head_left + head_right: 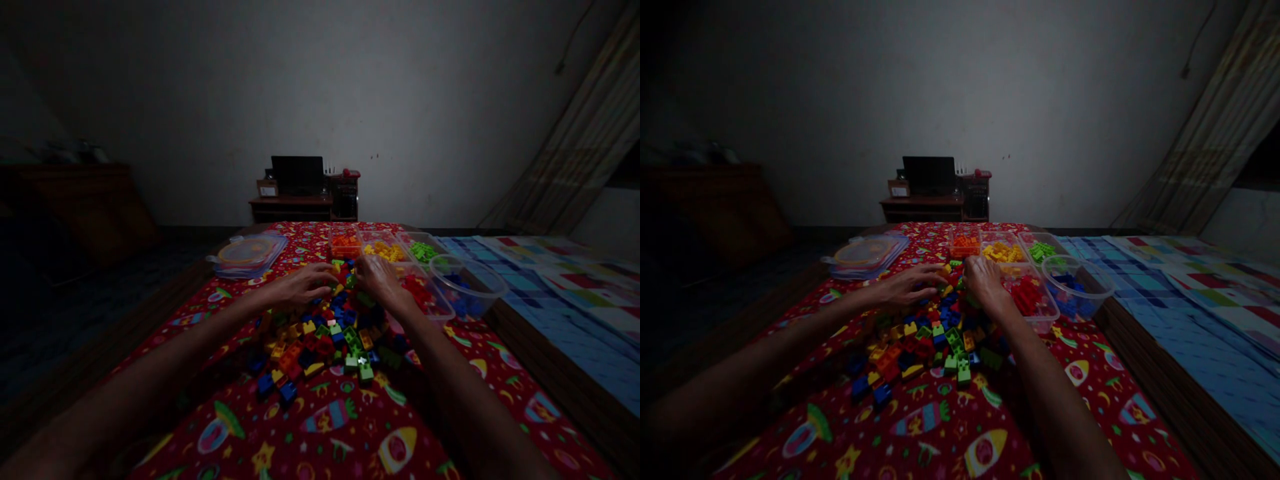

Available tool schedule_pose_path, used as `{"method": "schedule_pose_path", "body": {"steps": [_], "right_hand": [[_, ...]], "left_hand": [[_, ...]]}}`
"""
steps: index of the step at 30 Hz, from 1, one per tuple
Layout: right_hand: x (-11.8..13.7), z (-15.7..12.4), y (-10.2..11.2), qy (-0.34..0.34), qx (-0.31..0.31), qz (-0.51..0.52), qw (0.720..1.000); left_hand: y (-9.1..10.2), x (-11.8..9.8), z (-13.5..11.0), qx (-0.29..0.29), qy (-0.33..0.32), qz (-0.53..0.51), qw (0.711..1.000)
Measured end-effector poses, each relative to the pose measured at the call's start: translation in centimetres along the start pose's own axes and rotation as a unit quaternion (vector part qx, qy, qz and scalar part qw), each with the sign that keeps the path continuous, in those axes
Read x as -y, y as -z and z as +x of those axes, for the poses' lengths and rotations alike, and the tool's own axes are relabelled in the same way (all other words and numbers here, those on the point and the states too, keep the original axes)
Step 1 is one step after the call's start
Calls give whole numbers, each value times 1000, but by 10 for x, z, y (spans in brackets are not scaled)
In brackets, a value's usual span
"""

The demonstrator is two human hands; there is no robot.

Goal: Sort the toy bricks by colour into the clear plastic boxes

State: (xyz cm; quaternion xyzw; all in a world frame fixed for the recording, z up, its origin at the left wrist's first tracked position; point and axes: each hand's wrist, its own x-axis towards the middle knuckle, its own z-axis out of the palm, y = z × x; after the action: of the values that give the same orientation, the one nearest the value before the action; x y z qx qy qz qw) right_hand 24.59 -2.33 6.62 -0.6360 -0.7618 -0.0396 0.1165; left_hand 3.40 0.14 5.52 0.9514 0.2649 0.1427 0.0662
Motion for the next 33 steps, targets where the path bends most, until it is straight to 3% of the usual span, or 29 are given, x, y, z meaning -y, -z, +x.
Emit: {"method": "schedule_pose_path", "body": {"steps": [5, 10, 15, 18, 20, 26, 33], "right_hand": [[-2, 0, -5, 56, 44, 19, 997], [3, -2, -11, 115, 75, 17, 990], [-1, -3, -1, 92, 11, 27, 995], [-9, -3, 15, 40, -18, 26, 999], [-14, -4, 24, 24, -6, 14, 1000], [-7, -13, 26, 77, 146, -67, 984], [16, -23, 19, 106, 147, -117, 976]], "left_hand": [[2, -6, -34, -41, 27, -16, 999], [4, -2, -48, -107, 80, -44, 990], [8, -2, -47, -143, 129, -48, 980], [12, -2, -49, -122, 105, -56, 985], [16, -2, -52, -99, 95, -57, 989], [31, -8, -62, -23, 103, -53, 993], [24, -7, -70, 16, 74, -40, 996]]}}
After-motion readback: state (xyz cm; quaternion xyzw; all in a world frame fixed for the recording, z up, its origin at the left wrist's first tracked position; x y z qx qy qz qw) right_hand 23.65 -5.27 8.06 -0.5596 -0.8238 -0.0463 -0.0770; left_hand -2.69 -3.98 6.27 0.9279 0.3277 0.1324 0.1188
